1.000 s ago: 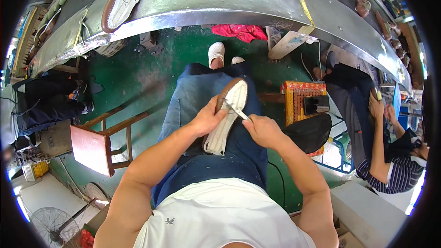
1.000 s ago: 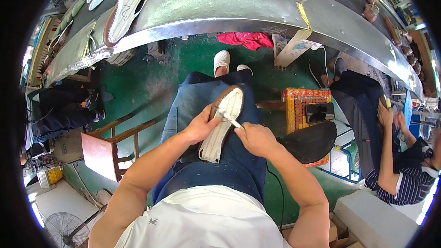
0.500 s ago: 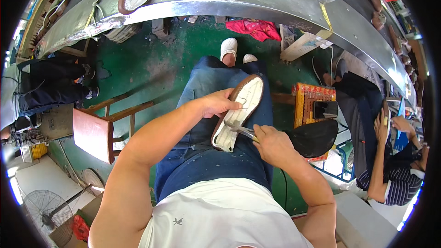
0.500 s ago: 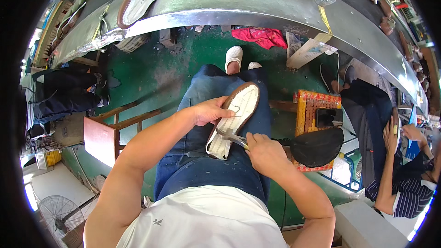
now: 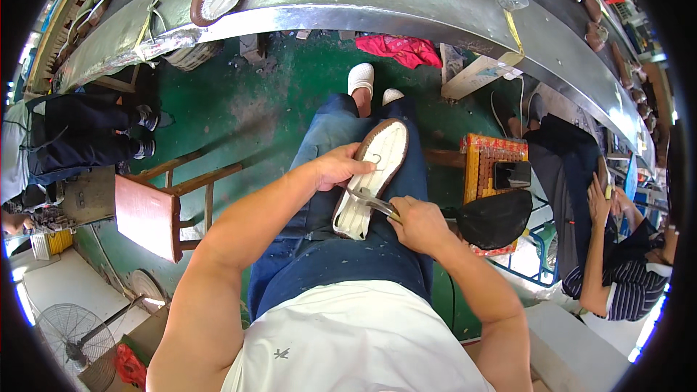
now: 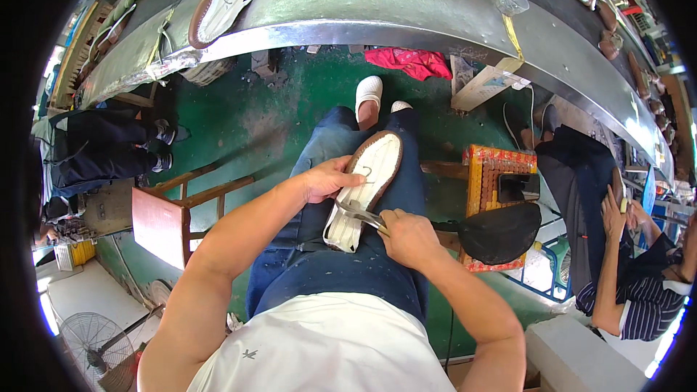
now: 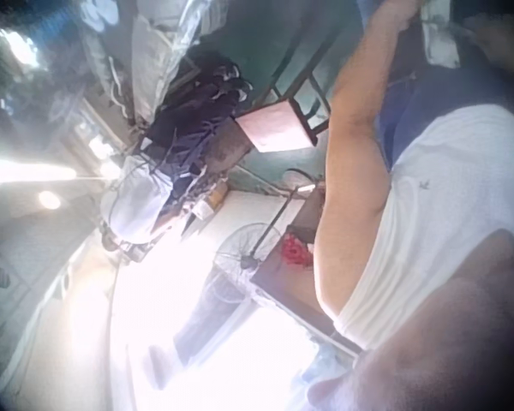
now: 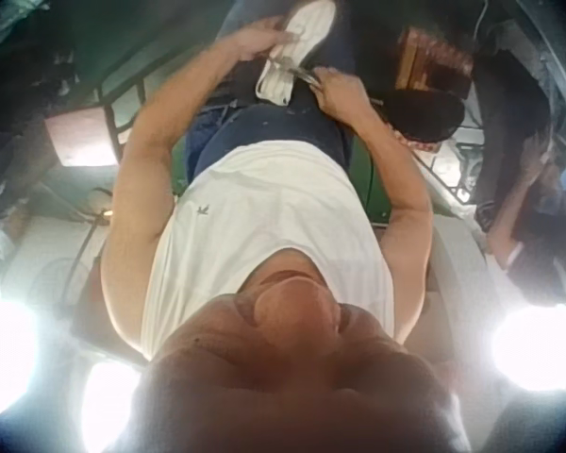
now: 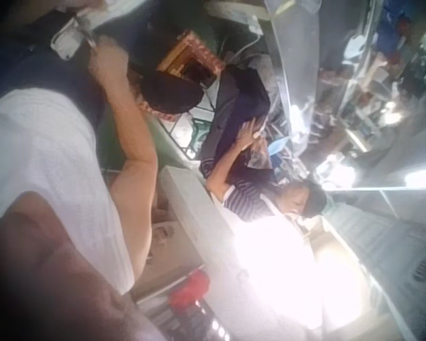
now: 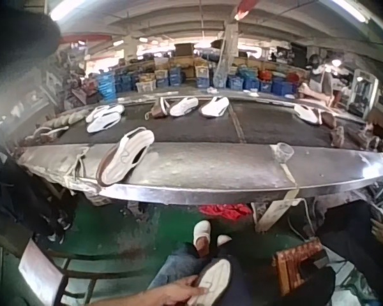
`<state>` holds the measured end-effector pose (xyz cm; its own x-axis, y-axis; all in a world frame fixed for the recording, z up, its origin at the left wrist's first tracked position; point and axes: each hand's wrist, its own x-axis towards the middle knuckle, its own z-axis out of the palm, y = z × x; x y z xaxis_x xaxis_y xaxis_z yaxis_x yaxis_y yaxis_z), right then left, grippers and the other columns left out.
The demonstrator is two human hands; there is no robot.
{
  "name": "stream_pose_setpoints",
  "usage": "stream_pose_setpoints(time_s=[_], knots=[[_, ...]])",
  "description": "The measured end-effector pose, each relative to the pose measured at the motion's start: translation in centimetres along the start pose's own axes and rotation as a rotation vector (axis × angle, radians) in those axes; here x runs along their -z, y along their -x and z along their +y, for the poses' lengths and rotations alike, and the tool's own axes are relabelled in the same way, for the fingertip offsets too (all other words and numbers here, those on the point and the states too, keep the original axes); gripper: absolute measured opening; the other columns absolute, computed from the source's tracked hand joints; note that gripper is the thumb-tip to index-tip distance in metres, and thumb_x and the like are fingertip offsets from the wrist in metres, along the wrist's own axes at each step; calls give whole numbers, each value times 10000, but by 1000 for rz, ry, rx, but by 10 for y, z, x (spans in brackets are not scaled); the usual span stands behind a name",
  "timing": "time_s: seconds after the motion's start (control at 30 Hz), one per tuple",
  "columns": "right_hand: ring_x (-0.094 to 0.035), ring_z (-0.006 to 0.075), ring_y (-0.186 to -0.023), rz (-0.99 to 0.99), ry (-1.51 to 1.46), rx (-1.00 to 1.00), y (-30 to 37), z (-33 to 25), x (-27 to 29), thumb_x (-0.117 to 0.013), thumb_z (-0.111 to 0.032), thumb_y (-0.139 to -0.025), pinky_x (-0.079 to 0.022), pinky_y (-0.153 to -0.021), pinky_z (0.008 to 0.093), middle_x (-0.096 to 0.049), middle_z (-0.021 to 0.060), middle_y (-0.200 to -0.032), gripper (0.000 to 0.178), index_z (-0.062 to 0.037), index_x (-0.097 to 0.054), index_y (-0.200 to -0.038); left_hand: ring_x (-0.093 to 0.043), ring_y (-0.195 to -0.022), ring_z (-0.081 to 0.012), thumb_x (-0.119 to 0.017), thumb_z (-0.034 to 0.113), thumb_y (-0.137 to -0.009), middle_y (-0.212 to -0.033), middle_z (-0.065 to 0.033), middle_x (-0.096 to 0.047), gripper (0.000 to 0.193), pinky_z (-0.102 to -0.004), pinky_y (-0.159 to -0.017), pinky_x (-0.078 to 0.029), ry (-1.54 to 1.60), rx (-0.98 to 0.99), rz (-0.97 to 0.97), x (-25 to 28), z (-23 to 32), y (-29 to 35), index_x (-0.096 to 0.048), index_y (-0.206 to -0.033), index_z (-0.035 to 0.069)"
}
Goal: Use pliers to pull and secure the shoe upper material over the last on a production line.
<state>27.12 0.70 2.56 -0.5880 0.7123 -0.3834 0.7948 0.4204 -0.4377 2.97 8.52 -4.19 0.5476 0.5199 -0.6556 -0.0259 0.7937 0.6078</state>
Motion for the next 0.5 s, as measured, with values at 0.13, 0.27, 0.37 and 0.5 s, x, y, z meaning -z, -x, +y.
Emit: stream_pose_setpoints(time_s=[0.13, 0.27, 0.37, 0.5], knots=[[-687, 349, -831, 262, -137, 49, 23, 6, -23, -694, -186, -889, -559, -704, 460, -659, 149, -902, 236, -33, -584, -1030, -661, -1097, -208, -762, 158, -905, -1205, -98, -682, 553, -404, -949, -544, -94, -57, 58, -13, 7, 2, -523, -1389, 36], [-688, 358, -842, 110, -116, -110, 47, -2, -27, -673, -171, -896, -565, -717, 462, -666, 162, -933, 212, -32, -576, -1024, -564, -1248, -210, -752, 187, -912, -1384, -116, -590, 707, -352, -1082, -436, -296, -163, 143, -26, -14, 6, -411, -1510, 23], [-691, 365, -848, 61, -122, -166, 49, 5, -28, -652, -153, -901, -568, -722, 465, -666, 174, -946, 200, -23, -580, -1034, -374, -1442, -202, -693, 197, -966, -1589, -98, -387, 880, -348, -1198, -294, -161, -256, -81, -24, -32, 21, -140, -1648, 121], [-698, 388, -857, 89, -160, -111, 58, 2, -23, -619, -131, -911, -571, -740, 462, -662, 188, -939, 178, 2, -580, -1021, -332, -1471, -200, -668, 163, -983, -1622, -89, -334, 903, -339, -1210, -264, -58, -334, -27, -36, -51, 21, -73, -1662, 157]])
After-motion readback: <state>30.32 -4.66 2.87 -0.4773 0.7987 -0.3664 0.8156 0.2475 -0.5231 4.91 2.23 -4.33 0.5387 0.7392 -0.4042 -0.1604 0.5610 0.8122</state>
